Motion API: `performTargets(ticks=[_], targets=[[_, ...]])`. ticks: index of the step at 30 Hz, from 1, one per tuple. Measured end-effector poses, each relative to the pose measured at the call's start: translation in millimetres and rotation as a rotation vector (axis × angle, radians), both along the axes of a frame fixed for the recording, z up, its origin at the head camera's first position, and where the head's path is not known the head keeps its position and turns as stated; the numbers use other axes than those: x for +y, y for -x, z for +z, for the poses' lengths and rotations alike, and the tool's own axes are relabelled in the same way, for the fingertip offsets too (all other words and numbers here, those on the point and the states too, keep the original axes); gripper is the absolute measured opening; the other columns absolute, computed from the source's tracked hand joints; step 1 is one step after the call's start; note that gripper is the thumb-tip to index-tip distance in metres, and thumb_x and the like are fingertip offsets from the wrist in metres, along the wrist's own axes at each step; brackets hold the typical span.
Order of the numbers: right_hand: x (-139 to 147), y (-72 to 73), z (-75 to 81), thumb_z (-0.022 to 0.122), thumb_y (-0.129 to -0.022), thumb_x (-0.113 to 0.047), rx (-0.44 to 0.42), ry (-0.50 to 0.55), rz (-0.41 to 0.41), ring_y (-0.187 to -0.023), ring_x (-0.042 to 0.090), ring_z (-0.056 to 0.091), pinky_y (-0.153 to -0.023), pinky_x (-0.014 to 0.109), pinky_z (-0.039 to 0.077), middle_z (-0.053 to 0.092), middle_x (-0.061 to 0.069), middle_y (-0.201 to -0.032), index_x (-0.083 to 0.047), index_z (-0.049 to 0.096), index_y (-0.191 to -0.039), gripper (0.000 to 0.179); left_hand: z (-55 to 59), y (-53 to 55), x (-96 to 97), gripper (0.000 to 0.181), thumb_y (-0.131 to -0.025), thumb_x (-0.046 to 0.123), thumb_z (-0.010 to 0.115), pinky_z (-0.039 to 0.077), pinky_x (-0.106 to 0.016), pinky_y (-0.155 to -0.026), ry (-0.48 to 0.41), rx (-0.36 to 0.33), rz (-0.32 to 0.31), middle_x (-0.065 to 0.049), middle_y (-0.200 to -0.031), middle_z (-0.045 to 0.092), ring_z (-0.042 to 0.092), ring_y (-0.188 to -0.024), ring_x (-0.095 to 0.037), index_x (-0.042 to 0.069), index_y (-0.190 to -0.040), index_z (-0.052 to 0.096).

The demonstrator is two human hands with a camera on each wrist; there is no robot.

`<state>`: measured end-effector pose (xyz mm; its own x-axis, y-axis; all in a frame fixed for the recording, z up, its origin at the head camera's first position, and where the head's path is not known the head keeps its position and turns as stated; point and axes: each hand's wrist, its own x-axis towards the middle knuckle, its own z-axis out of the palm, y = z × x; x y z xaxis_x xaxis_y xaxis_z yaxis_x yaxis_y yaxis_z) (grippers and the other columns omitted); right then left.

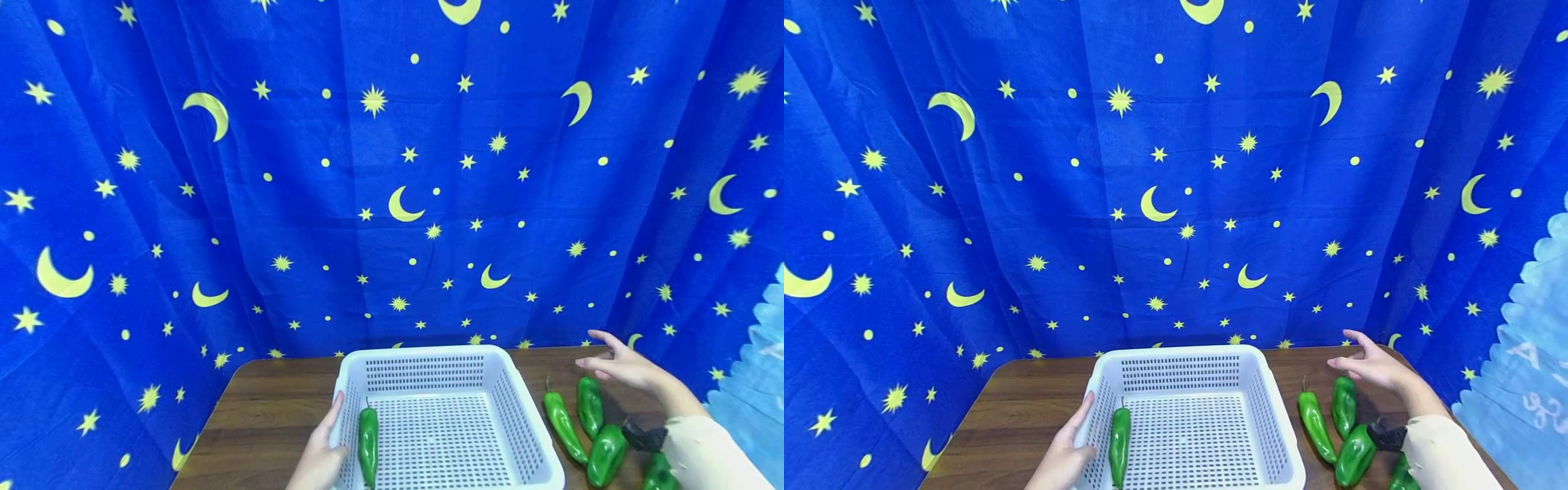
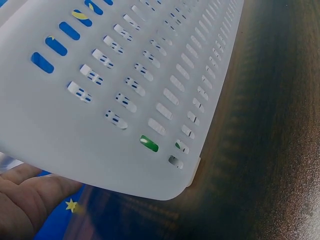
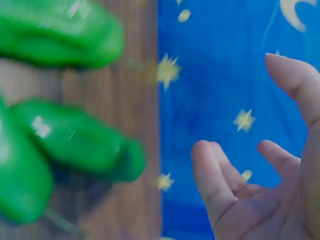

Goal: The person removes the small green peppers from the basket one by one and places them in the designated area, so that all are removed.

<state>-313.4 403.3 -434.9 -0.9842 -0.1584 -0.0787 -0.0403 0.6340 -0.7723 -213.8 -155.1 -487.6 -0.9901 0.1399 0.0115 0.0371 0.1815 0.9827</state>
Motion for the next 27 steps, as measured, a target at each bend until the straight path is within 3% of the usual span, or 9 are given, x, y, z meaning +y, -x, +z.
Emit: performTargets(ticks=[3, 7, 15, 21, 27], targets=[[-19.2, 4.0, 9.6, 0.064, -0.093, -0.024, 0.046, 0.043, 0.033, -0.092, 0.012, 0.067, -0.079, 0.028, 0.06, 0.067, 0.02, -0.111, 0.006, 0.008, -0.153, 0.088, -0.8, 0.3, 0.0, 0.098, -0.074, -0.015, 0.048, 0.055, -0.066, -0.088, 0.005, 0.004, 0.003, -0.035, -0.158, 0.014, 0.035, -0.133, -0.063, 0.015, -0.16, 0.012], [-49.8, 6.7, 25.4, 0.064, -0.093, -0.02, 0.103, 0.117, 0.1, -0.095, 0.013, 0.068, -0.083, 0.029, 0.06, 0.062, 0.025, -0.114, 0.002, 0.01, -0.155, 0.085, -1.6, 0.3, 0.4, 0.098, -0.074, -0.015, 0.048, 0.054, -0.067, -0.089, 0.011, 0.013, 0.005, -0.035, -0.158, 0.015, 0.034, -0.134, -0.063, 0.015, -0.16, 0.013], [-116.7, 3.7, 55.2, 0.07, -0.091, -0.024, 0.113, 0.201, 0.205, -0.103, 0.026, 0.068, -0.09, 0.036, 0.06, 0.054, 0.025, -0.12, -0.013, 0.015, -0.158, 0.087, -1.6, 0.4, 0.2, 0.098, -0.073, -0.015, 0.049, 0.053, -0.068, -0.091, 0.013, 0.029, 0.004, -0.035, -0.158, 0.016, 0.034, -0.134, -0.062, 0.014, -0.16, 0.013], [-160.6, 3.3, 59.9, 0.072, -0.089, -0.026, 0.08, 0.203, 0.289, -0.11, 0.035, 0.064, -0.091, 0.04, 0.055, 0.055, 0.02, -0.122, -0.02, 0.019, -0.157, 0.086, -1.2, -0.6, -0.1, 0.097, -0.074, -0.015, 0.048, 0.052, -0.067, -0.092, -0.002, 0.032, -0.006, -0.036, -0.157, 0.015, 0.033, -0.134, -0.062, 0.013, -0.16, 0.012], [-196.2, 4.1, 53.9, 0.07, -0.09, -0.022, 0.069, 0.234, 0.398, -0.102, 0.031, 0.067, -0.09, 0.04, 0.057, 0.052, 0.028, -0.125, -0.017, 0.018, -0.157, 0.085, -1.9, -1.9, -0.4, 0.094, -0.076, -0.015, 0.047, 0.055, -0.066, -0.089, -0.02, 0.035, -0.007, -0.038, -0.156, 0.014, 0.033, -0.134, -0.063, 0.013, -0.16, 0.012]])
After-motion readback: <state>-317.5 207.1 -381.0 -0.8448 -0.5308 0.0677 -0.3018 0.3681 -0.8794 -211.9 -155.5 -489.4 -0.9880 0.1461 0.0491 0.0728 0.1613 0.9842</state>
